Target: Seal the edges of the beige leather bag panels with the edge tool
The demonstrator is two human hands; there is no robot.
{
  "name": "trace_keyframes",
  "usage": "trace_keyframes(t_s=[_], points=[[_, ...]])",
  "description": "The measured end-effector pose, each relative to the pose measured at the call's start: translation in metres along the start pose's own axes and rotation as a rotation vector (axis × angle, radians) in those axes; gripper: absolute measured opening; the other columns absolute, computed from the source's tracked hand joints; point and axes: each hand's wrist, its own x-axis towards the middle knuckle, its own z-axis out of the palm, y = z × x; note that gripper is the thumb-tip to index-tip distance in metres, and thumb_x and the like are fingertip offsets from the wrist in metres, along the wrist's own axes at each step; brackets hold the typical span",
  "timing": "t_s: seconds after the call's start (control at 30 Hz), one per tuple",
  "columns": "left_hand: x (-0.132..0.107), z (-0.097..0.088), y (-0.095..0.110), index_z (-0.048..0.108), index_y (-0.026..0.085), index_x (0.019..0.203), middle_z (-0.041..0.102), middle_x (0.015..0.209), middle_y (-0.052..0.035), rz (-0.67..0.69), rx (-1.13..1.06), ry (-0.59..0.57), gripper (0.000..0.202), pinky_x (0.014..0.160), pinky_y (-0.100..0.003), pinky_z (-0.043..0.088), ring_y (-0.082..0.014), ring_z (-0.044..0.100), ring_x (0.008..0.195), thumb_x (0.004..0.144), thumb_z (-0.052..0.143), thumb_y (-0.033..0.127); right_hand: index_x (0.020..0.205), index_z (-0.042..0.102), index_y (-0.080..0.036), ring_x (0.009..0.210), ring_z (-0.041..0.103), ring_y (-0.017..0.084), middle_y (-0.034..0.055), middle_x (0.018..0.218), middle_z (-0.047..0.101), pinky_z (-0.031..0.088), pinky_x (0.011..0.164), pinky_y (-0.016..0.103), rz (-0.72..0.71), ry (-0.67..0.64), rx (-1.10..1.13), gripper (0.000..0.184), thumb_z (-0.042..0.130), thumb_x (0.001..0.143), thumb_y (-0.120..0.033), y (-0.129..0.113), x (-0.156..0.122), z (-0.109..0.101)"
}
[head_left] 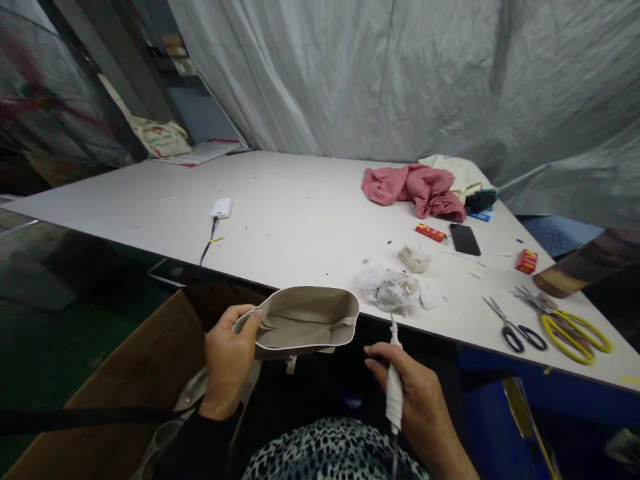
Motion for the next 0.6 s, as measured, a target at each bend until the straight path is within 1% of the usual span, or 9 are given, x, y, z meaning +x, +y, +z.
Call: trace_keyframes(t_s=[0.07,0.17,0.23,0.3,0.4,0.47,0.5,0.57,0.6], points=[[0.000,0.000,-0.005,0.076,0.017,0.092,0.074,0.080,-0.0032,-0.013,-0.016,0.028,0.027,0.062,-0.025,0.049,-0.0206,0.067,0.073,0.080,0.076,0.042,0.112,0.074,-0.023,0.084,0.077,0.019,0.0057,0.098,0.079,0.060,0.075,0.023,-0.032,-0.039,-0.048,0.017,0.066,0.100,-0.032,0.002,0.002,0.005],[0.001,-0.002,-0.008,0.075,0.016,0.092,0.073,0.078,-0.0037,-0.048,-0.062,0.028,0.028,0.061,-0.025,0.049,-0.0200,0.066,0.071,0.080,0.077,0.042,0.104,0.073,-0.022,0.066,0.073,0.015,0.0027,0.084,0.076,0.056,0.062,0.019,-0.021,-0.048,-0.054,0.016,0.063,0.102,-0.034,0.003,0.005,0.010],[0.001,-0.002,-0.009,0.075,0.015,0.092,0.072,0.076,-0.0033,-0.082,-0.124,0.010,0.030,0.059,-0.025,0.048,-0.0196,0.065,0.068,0.078,0.078,0.042,0.101,0.073,-0.022,0.059,0.069,0.013,0.0001,0.077,0.073,0.052,0.056,0.017,-0.020,-0.020,-0.044,0.015,0.064,0.101,-0.034,0.004,0.005,0.010],[0.000,-0.001,-0.008,0.074,0.015,0.090,0.070,0.072,-0.0021,-0.114,-0.190,-0.002,0.031,0.057,-0.025,0.047,-0.0191,0.064,0.065,0.076,0.080,0.041,0.101,0.072,-0.022,0.058,0.068,0.013,-0.0009,0.075,0.071,0.051,0.055,0.017,-0.020,0.018,-0.033,0.013,0.065,0.101,-0.033,0.003,0.006,0.010],[-0.005,0.001,0.001,0.073,0.016,0.089,0.068,0.069,-0.0004,-0.127,-0.253,-0.040,0.027,0.055,-0.025,0.046,-0.0186,0.062,0.062,0.076,0.079,0.040,0.104,0.073,-0.023,0.068,0.071,0.015,0.0007,0.084,0.074,0.055,0.063,0.020,-0.021,0.059,-0.038,0.010,0.067,0.100,-0.030,-0.004,0.010,0.007],[-0.013,0.003,0.017,0.073,0.019,0.086,0.068,0.070,-0.0001,-0.068,-0.226,-0.093,0.021,0.057,-0.026,0.046,-0.0185,0.061,0.063,0.079,0.077,0.038,0.113,0.072,-0.025,0.080,0.072,0.017,0.0033,0.096,0.076,0.058,0.072,0.024,-0.066,0.086,-0.041,0.016,0.072,0.097,-0.029,-0.014,0.017,0.006],[-0.018,0.003,0.027,0.073,0.020,0.084,0.068,0.073,-0.0004,-0.005,-0.196,-0.126,0.017,0.061,-0.027,0.047,-0.0188,0.062,0.066,0.081,0.075,0.037,0.118,0.070,-0.026,0.088,0.072,0.019,0.0047,0.104,0.077,0.059,0.077,0.027,-0.106,0.095,-0.041,0.024,0.075,0.095,-0.029,-0.021,0.022,0.005],[-0.032,0.003,0.047,0.073,0.023,0.079,0.070,0.081,-0.0013,0.167,-0.144,-0.208,0.012,0.071,-0.029,0.049,-0.0203,0.064,0.075,0.084,0.073,0.033,0.123,0.067,-0.026,0.113,0.068,0.025,0.0084,0.123,0.075,0.057,0.095,0.036,-0.214,0.075,-0.025,0.037,0.082,0.090,-0.033,-0.038,0.033,0.003],[-0.040,0.003,0.056,0.073,0.024,0.078,0.070,0.084,-0.0017,0.257,-0.145,-0.249,0.011,0.076,-0.030,0.050,-0.0213,0.065,0.079,0.085,0.073,0.032,0.123,0.066,-0.027,0.121,0.065,0.027,0.0084,0.125,0.075,0.055,0.100,0.039,-0.276,0.043,-0.049,0.039,0.083,0.088,-0.035,-0.047,0.038,0.002]])
